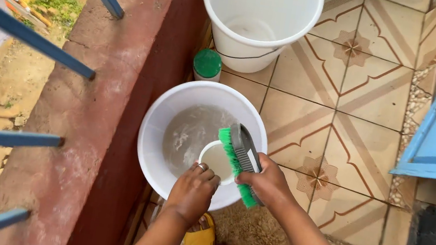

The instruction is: Washing a rug with a brush and water, then rolling it up.

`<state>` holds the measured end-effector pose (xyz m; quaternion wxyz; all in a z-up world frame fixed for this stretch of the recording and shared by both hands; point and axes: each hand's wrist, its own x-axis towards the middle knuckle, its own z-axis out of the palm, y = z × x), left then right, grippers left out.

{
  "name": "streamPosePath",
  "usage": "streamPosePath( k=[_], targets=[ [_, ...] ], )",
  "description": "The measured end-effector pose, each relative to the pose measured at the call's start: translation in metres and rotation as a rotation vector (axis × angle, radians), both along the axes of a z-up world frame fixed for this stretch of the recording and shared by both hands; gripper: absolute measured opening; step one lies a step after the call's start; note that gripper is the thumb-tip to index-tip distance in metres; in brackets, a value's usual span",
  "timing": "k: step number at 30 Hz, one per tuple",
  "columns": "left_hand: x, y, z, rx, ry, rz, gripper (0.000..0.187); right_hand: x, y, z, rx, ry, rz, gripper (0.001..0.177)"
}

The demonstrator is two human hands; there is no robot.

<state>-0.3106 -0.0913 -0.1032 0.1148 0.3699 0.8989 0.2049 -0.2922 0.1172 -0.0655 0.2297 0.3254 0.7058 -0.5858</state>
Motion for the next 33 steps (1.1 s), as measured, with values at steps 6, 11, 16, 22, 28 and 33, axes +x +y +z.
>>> streamPosePath(
  k=[6, 11, 16, 22, 28, 33],
  targets=[
    [0.088, 0.010, 0.041, 0.040, 0.118, -0.013, 0.012, 0.087, 0.010, 0.046, 0.016, 0.056, 0.022, 0.044],
    [0.163, 0.021, 0.070, 0.036, 0.158, 0.023, 0.012, 0.159, 0.018, 0.067, 0.072, 0.118, 0.047, 0.043],
    [0.224, 0.016, 0.101, 0.009, 0.139, 0.021, 0.010, 0.219, 0.012, 0.093, 0.085, 0.118, 0.005, 0.042],
    [0.288, -0.005, 0.129, 0.002, 0.122, -0.026, 0.006, 0.295, -0.010, 0.108, 0.026, 0.145, -0.056, 0.045],
    [0.355, -0.044, 0.118, -0.014, 0.109, -0.114, 0.010, 0.373, -0.046, 0.100, 0.119, 0.133, -0.064, 0.047],
    [0.417, -0.089, 0.110, 0.006, 0.121, -0.204, 0.012, 0.452, -0.094, 0.095, 0.138, 0.152, -0.064, 0.048]
  ],
)
